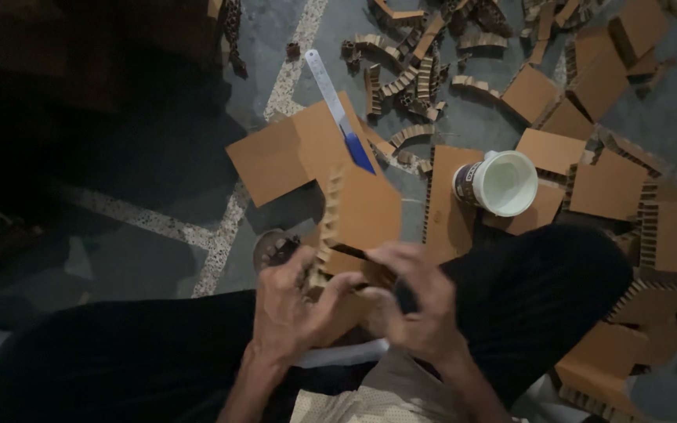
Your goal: The person sits on the floor and uses a utility knife and a ruler to cut a piece of corrugated cardboard into smaller strips. They repeatedly measure, score, and snap the cardboard, separating the cut pieces by hand.
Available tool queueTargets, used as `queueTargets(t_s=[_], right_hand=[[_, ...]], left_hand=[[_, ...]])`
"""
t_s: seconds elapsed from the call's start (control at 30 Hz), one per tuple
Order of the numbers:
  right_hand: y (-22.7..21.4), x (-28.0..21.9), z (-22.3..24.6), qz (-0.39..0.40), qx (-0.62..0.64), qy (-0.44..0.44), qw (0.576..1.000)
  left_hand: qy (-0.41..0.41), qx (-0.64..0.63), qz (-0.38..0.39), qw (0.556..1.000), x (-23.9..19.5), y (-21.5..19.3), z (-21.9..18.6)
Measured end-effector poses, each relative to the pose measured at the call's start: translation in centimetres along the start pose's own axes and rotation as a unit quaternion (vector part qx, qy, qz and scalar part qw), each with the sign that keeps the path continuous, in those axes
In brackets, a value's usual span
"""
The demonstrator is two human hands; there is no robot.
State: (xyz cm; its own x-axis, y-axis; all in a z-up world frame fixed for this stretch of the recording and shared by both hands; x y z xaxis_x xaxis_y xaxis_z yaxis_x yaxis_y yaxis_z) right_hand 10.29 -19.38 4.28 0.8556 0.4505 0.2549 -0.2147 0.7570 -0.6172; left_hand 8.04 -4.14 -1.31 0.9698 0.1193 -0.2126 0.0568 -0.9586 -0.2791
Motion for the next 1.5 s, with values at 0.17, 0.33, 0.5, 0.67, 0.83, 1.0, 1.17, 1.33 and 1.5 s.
queueTargets(t_s=[0.17, 0.33, 0.5, 0.67, 0.83, 1.0, 1.17, 1.33, 1.5], right_hand=[[1.1, 0.3, -3.2, 0.050, 0.073, 0.084, 0.992], [1.3, 0.8, -3.9, 0.042, 0.099, 0.086, 0.990], [1.6, -0.1, -4.3, -0.077, 0.109, 0.142, 0.981], [1.2, -1.5, -5.2, -0.143, 0.046, 0.148, 0.977], [1.4, -1.3, -10.3, -0.169, 0.291, 0.266, 0.903], [-0.3, 0.2, -6.0, -0.081, 0.262, 0.085, 0.958], [-0.5, 1.2, -5.0, 0.021, 0.005, 0.061, 0.998], [-0.3, 0.4, -5.6, 0.003, -0.035, 0.038, 0.999], [0.1, -1.4, -6.9, -0.100, -0.102, -0.009, 0.990]], left_hand=[[0.026, -0.066, 0.107, 0.992, -0.6, 1.8, -0.9], [0.072, -0.023, 0.082, 0.994, -1.3, 2.5, -1.5], [0.116, 0.024, 0.045, 0.992, -1.2, 2.6, -2.3], [0.072, 0.009, 0.075, 0.994, -0.5, 2.8, -1.6], [0.054, -0.029, 0.054, 0.997, -0.3, 2.4, -2.0], [0.040, -0.025, 0.013, 0.999, -0.4, 0.9, -1.0], [0.092, -0.023, 0.017, 0.995, -0.5, 1.0, -2.0], [0.067, -0.027, 0.012, 0.997, -0.5, 1.3, -1.3], [0.054, -0.065, 0.035, 0.996, -0.9, 2.2, -1.3]])
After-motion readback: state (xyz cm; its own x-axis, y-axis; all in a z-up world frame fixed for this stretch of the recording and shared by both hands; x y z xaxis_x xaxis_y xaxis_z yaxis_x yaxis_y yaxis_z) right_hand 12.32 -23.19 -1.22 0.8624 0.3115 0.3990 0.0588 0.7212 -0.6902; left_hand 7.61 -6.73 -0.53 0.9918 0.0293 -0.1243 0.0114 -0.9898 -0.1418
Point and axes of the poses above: each hand's wrist, its own x-axis towards the middle knuckle, its own y-axis out of the palm, z = x × y, the point moved 10 cm from there along x, towards the middle knuckle, and after that the axes turned 1 degree about -y, right-handed, at the moved point
